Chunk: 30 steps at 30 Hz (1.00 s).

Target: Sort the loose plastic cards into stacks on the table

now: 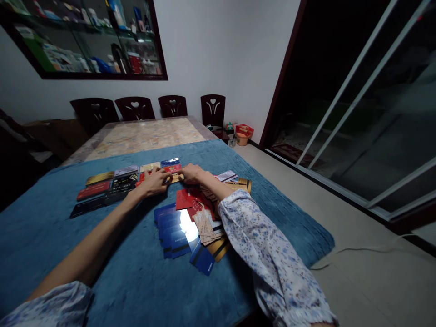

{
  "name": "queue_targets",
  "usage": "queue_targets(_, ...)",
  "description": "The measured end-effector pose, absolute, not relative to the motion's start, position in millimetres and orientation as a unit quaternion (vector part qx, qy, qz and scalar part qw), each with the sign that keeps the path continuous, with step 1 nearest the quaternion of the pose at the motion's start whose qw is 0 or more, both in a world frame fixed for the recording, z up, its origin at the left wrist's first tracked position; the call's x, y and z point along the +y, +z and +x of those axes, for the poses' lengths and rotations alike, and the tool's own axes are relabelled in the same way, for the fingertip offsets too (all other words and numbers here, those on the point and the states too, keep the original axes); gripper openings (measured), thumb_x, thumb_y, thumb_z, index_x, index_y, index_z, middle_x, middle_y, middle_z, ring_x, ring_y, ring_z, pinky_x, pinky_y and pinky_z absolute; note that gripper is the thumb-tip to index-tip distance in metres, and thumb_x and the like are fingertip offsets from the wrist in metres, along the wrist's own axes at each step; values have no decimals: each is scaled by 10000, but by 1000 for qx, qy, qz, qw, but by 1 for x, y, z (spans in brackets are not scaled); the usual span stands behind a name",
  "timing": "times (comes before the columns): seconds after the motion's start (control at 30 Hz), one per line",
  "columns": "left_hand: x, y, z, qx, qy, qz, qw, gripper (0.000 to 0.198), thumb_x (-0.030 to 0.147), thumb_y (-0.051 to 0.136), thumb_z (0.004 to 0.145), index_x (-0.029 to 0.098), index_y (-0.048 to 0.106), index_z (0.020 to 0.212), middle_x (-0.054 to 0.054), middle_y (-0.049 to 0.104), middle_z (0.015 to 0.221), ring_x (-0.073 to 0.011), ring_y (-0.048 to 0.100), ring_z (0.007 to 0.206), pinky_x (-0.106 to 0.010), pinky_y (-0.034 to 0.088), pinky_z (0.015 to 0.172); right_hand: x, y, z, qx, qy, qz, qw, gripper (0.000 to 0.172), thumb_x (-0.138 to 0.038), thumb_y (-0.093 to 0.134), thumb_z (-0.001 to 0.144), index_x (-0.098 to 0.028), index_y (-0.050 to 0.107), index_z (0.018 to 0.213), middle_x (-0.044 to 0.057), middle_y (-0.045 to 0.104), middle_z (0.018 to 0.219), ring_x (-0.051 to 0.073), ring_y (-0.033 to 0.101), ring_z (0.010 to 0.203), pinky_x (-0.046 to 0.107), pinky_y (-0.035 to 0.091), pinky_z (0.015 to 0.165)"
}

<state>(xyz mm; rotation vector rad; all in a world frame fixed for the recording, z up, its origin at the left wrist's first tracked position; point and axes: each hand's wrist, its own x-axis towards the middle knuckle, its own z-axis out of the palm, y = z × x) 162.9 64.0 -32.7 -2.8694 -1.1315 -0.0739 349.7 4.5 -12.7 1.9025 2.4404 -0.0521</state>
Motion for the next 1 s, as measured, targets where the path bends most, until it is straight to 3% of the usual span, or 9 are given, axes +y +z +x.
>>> queue_targets(0.3,65,-37,164,-365,-32,-929,52,307,210,486,848,221,707,1062,-141,666,1233,-388,436,1282,-624,326,1005,-28,-8,382,768,-5,640,-16,439,-186,553,919,-264,663,1337,70,700,1269,268,569,1207,316,436,845)
queue_targets(0.6,65,-40,164,-352,-64,-932,65,296,177,515,801,192,704,1028,-162,691,1174,-401,439,1279,-618,311,1000,-56,-27,390,765,-1,637,-94,363,-203,595,922,-249,702,1266,73,718,1173,243,557,1109,319,379,828)
queue_targets(1.0,41,-27,171,-322,-125,-937,49,212,151,513,823,203,702,906,-126,693,1122,-366,453,1238,-633,301,1023,-60,-49,384,821,-25,548,-159,282,-229,633,932,-231,739,1193,93,714,1152,228,520,1065,349,392,879)
